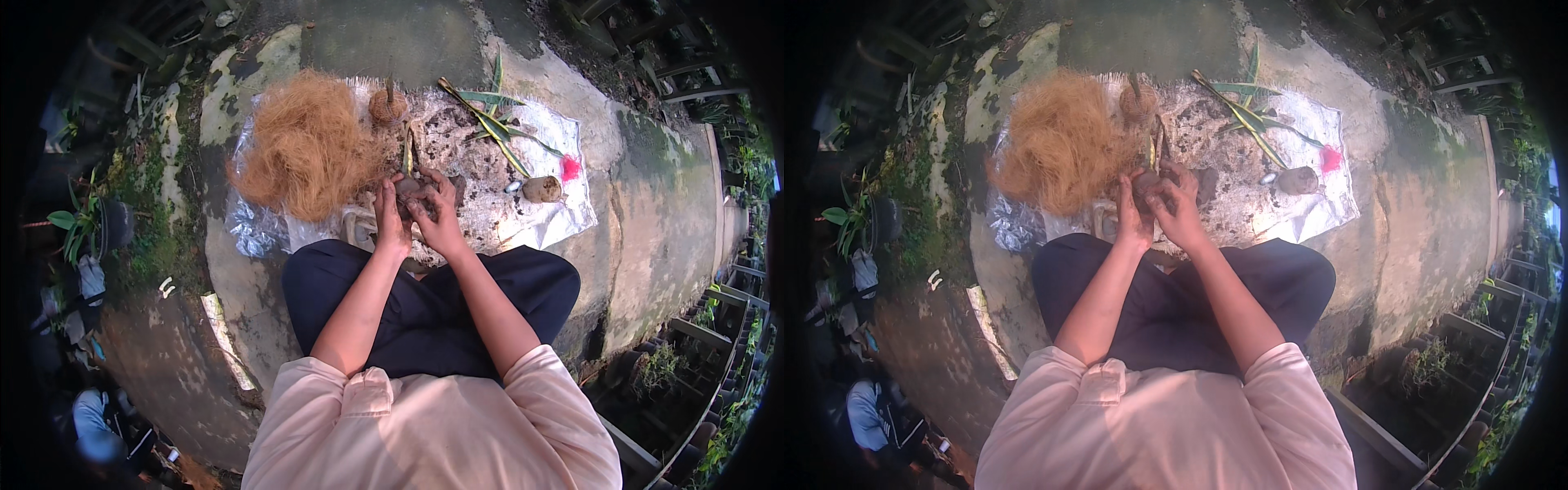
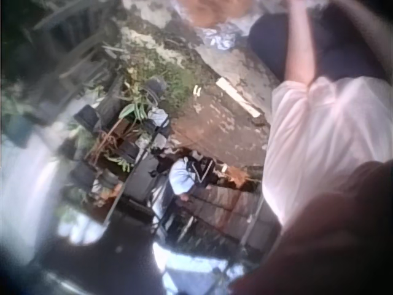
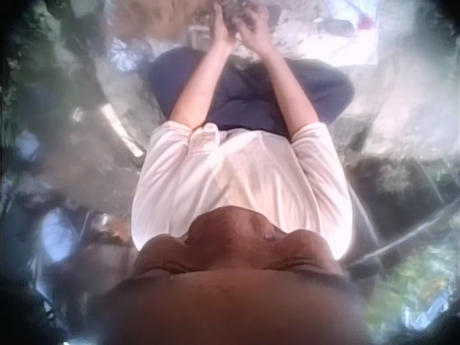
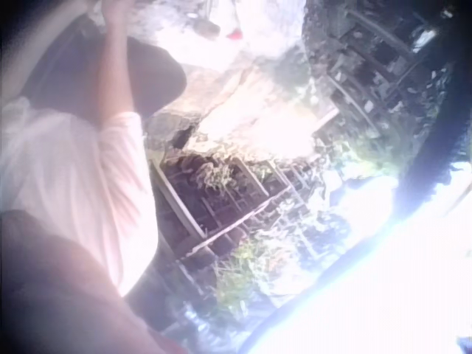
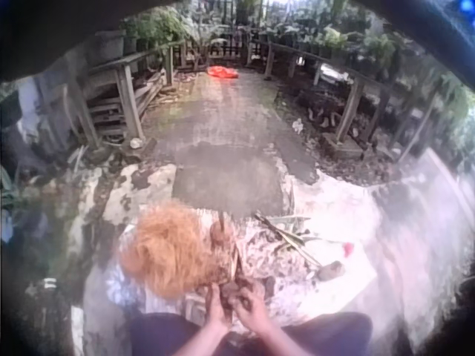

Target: The person sits cross-legged on the ground and repeatedly shapes a lump of clay by hand, rolling and pressing it into a rounded form. The person occasionally picks up and sets down small pieces of clay while continuing to refine the main lump.

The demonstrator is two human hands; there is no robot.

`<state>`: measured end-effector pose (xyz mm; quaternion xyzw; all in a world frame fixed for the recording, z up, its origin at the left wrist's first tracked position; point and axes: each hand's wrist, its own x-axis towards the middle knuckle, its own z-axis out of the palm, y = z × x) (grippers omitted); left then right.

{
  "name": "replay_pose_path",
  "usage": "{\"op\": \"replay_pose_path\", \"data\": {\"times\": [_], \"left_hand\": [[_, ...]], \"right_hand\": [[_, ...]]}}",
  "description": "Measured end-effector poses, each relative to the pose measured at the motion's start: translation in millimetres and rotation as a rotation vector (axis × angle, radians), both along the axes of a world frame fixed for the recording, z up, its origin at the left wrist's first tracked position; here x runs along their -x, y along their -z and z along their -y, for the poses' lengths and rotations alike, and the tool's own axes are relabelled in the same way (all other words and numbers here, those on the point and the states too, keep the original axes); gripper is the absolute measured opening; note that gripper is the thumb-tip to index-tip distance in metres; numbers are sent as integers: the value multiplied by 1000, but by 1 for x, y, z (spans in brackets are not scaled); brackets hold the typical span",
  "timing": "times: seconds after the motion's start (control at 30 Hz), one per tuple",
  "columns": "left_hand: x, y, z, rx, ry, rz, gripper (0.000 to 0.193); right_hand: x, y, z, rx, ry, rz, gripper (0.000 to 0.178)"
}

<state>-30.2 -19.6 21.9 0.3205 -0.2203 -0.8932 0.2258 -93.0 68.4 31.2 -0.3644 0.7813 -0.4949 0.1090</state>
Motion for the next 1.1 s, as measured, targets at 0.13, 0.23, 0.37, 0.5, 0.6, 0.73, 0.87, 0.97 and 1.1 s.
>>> {"op": "replay_pose_path", "data": {"times": [0.13, 0.23, 0.37, 0.5, 0.6, 0.73, 0.87, 0.97, 1.1], "left_hand": [[2, 3, 0, -36, -17, 84, 47], [9, 8, -2, -55, -49, 118, 49], [10, 7, -1, -93, -24, 103, 51], [8, -9, -4, -77, 18, -23, 52], [0, -38, -8, -36, 86, -138, 52], [-12, -75, -6, 71, 153, -252, 49], [-26, -116, -8, 258, 192, -310, 53], [-30, -153, -12, 384, 248, -343, 53], [-33, -164, -13, 765, 214, -276, 50]], "right_hand": [[8, 13, 6, 37, -28, 90, 23], [12, 21, 10, 16, -53, 136, 24], [4, 25, 13, 68, -12, 166, 21], [0, -4, 3, 85, -5, 61, 27], [-4, -31, -3, 284, -7, 331, 43], [-6, -62, -12, 223, -111, 131, 60], [-7, -99, -19, 209, -186, -63, 73], [-4, -129, -28, 223, -241, -128, 88], [-12, -167, -27, 402, -341, -29, 91]]}}
